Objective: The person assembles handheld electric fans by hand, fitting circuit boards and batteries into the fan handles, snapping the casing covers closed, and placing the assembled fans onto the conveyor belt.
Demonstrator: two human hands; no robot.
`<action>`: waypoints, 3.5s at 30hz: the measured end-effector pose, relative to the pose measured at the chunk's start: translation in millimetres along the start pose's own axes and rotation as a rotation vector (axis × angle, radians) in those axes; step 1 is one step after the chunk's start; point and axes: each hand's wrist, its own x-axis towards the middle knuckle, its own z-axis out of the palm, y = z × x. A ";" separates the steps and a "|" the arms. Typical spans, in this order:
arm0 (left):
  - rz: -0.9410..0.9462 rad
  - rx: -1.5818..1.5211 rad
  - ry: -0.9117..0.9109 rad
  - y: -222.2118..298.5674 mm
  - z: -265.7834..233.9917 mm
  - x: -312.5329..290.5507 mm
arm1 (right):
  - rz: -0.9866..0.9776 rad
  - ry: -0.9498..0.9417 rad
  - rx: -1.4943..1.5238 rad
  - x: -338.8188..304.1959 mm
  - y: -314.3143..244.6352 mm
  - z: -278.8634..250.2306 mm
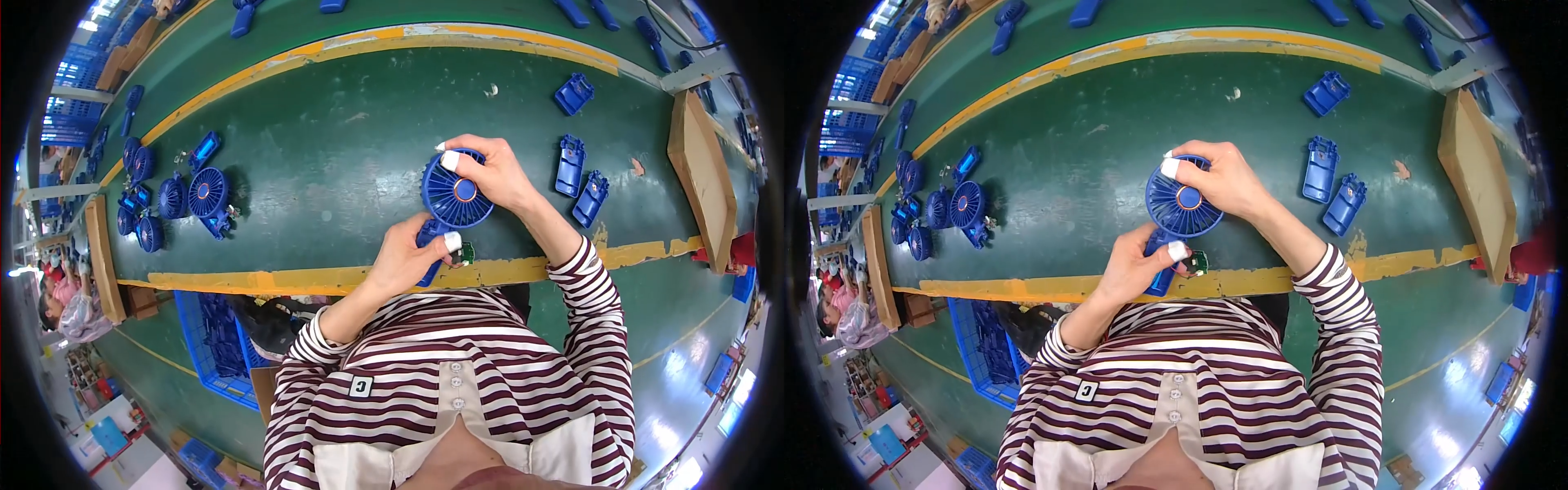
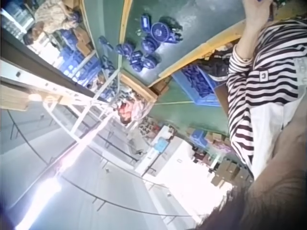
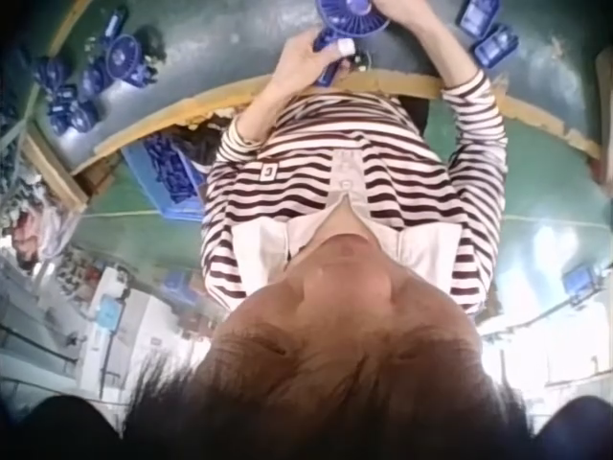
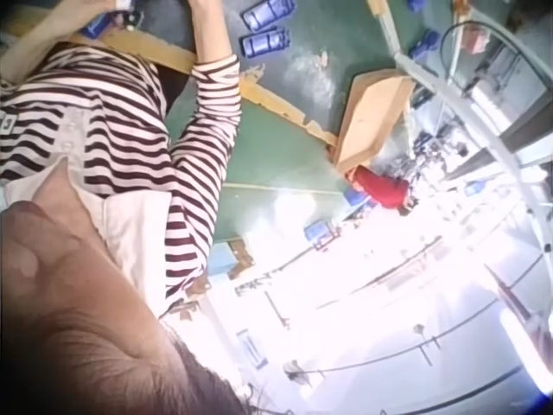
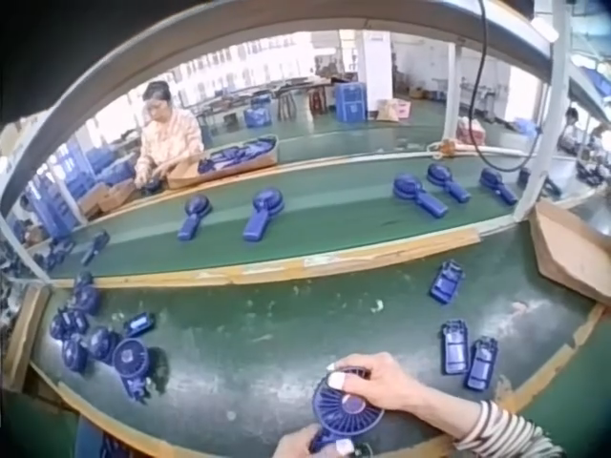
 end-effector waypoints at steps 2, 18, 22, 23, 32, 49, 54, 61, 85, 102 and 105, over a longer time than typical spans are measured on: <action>-0.098 -0.029 0.005 7.4 2.0 0.8 | 0.017 -0.002 -0.006 2.2 -1.6 -1.1; -0.289 -0.599 0.159 6.0 -9.0 9.4 | -0.909 0.276 -0.520 -45.4 -1.4 39.1; -0.388 -0.578 0.098 11.9 1.5 10.7 | -0.863 0.200 -0.582 -42.7 -6.8 34.2; -0.378 -0.574 0.104 10.8 0.8 11.0 | -0.869 0.193 -0.574 -43.6 -10.1 32.9; -0.391 -0.497 0.126 16.6 4.3 11.3 | -0.649 0.186 -0.564 -48.0 -14.2 33.4; -0.232 -0.636 0.258 19.6 13.8 13.3 | -0.926 0.220 -0.741 -64.4 10.2 24.9; -0.283 -0.561 0.265 10.4 10.3 15.2 | -0.715 0.167 -0.590 -65.4 0.0 21.1; -0.302 -0.623 0.318 11.8 10.1 17.0 | -0.609 0.095 -0.431 -60.1 -4.6 12.8; -0.362 -0.615 0.182 28.6 3.6 10.0 | -0.719 -0.035 -0.695 -57.6 -3.1 16.3; -0.266 -0.513 0.157 8.4 8.1 13.5 | -0.653 -0.110 -0.879 -56.4 -3.3 22.3; -0.267 -0.512 0.173 7.4 9.2 14.9 | -0.654 -0.039 -0.942 -57.0 -3.9 23.2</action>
